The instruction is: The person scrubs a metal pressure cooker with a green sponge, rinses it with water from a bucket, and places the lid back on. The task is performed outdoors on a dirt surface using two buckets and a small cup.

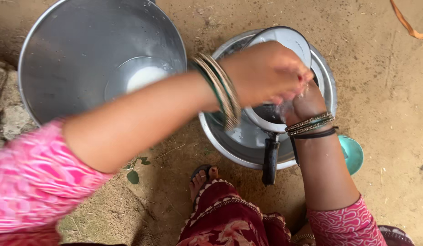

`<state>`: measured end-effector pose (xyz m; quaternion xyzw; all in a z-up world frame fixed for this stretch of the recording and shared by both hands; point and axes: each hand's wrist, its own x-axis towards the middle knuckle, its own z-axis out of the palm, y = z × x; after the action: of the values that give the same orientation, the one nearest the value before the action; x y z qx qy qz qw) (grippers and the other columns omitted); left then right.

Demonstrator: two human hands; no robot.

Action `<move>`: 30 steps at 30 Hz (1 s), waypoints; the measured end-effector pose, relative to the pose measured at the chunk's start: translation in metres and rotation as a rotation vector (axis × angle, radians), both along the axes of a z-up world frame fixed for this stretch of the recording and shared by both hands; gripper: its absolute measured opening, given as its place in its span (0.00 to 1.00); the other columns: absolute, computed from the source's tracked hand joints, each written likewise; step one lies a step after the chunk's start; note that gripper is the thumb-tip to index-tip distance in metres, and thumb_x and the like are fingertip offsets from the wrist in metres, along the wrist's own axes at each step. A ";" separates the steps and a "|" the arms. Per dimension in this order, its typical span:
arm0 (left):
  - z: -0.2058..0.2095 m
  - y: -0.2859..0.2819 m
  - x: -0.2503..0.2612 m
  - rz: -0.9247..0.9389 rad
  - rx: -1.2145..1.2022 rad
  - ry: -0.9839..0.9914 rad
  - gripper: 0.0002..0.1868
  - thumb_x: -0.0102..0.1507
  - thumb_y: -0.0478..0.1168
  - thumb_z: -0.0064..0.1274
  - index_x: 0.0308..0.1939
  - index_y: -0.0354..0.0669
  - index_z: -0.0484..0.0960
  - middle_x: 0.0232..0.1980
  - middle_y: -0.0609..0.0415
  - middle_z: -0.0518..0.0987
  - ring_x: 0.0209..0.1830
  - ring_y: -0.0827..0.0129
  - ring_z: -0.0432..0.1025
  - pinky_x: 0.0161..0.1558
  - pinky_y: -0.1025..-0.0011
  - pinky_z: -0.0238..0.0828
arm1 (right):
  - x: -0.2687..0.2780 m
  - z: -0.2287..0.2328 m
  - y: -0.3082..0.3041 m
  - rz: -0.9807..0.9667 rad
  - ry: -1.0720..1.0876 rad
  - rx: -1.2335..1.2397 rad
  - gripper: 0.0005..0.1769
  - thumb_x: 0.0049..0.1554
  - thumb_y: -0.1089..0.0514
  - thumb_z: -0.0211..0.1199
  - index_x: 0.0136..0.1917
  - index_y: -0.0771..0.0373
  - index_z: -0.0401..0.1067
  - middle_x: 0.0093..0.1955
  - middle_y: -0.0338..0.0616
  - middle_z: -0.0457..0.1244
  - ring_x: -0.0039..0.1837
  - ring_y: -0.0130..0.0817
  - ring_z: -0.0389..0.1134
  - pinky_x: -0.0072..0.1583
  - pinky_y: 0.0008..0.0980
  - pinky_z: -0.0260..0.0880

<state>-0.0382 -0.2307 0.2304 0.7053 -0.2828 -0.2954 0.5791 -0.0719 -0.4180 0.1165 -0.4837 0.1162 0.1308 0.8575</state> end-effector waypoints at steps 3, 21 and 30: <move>-0.029 -0.018 -0.012 0.081 0.108 -0.537 0.24 0.63 0.38 0.58 0.63 0.38 0.76 0.60 0.46 0.81 0.64 0.60 0.77 0.67 0.60 0.73 | 0.000 0.020 -0.005 0.105 -0.012 -0.112 0.10 0.64 0.64 0.56 0.59 0.68 0.69 0.55 0.45 0.68 0.56 0.32 0.73 0.57 0.30 0.76; -0.074 -0.053 -0.022 0.129 0.556 -0.888 0.14 0.54 0.33 0.59 0.42 0.44 0.75 0.31 0.50 0.83 0.38 0.57 0.80 0.58 0.50 0.69 | -0.043 0.002 -0.014 0.073 -0.750 -1.384 0.01 0.55 0.70 0.60 0.42 0.72 0.71 0.39 0.61 0.65 0.44 0.58 0.69 0.45 0.47 0.69; -0.048 -0.014 -0.041 0.043 0.678 -0.726 0.10 0.54 0.43 0.65 0.33 0.45 0.83 0.33 0.46 0.83 0.36 0.54 0.80 0.36 0.58 0.77 | -0.079 0.036 0.012 -0.005 -1.190 -1.447 0.09 0.51 0.75 0.61 0.46 0.69 0.73 0.45 0.52 0.67 0.45 0.47 0.71 0.45 0.39 0.73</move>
<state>-0.0789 -0.2444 0.1828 0.9169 -0.3397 -0.0942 0.1870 -0.1512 -0.4060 0.1530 -0.8868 -0.2877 -0.2442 0.2667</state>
